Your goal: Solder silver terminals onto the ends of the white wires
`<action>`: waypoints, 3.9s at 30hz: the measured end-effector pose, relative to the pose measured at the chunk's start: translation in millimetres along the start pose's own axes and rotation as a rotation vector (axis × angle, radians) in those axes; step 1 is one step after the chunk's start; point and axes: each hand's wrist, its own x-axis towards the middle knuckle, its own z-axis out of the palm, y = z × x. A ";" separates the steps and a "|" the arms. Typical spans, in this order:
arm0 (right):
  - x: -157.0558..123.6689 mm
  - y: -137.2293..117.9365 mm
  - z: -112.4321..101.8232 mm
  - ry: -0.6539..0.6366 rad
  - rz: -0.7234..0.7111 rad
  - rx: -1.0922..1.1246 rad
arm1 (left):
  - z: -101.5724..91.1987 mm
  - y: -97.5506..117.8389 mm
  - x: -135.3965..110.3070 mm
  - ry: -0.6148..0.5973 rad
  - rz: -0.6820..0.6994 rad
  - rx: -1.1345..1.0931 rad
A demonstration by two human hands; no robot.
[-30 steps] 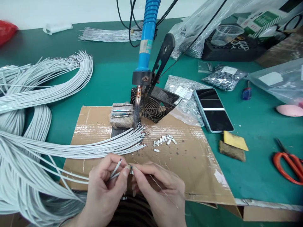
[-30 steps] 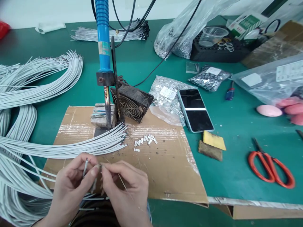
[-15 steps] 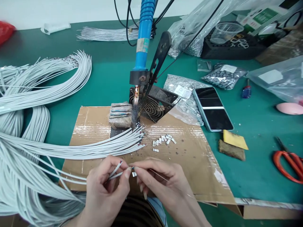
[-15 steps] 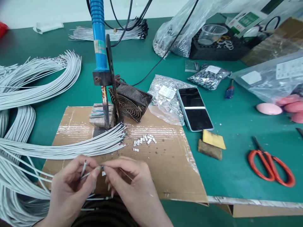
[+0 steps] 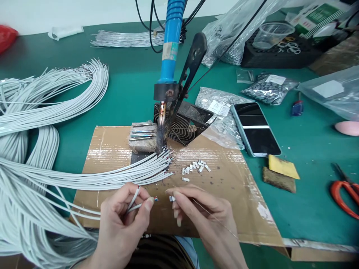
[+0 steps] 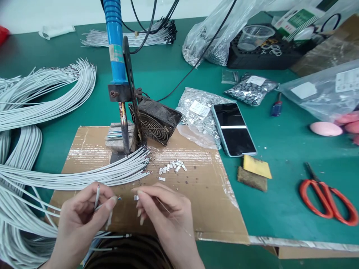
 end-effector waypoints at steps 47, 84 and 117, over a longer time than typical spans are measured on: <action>-9.1 19.3 13.6 0.029 -0.557 -0.274 | 6.1 7.9 7.5 -0.036 -0.111 -0.162; 7.4 4.5 2.9 0.003 -0.250 -0.262 | 12.7 10.5 15.1 -0.057 0.060 -0.044; 29.2 -9.6 18.9 0.198 -0.172 -0.268 | 20.9 26.9 62.1 -0.013 0.193 -0.020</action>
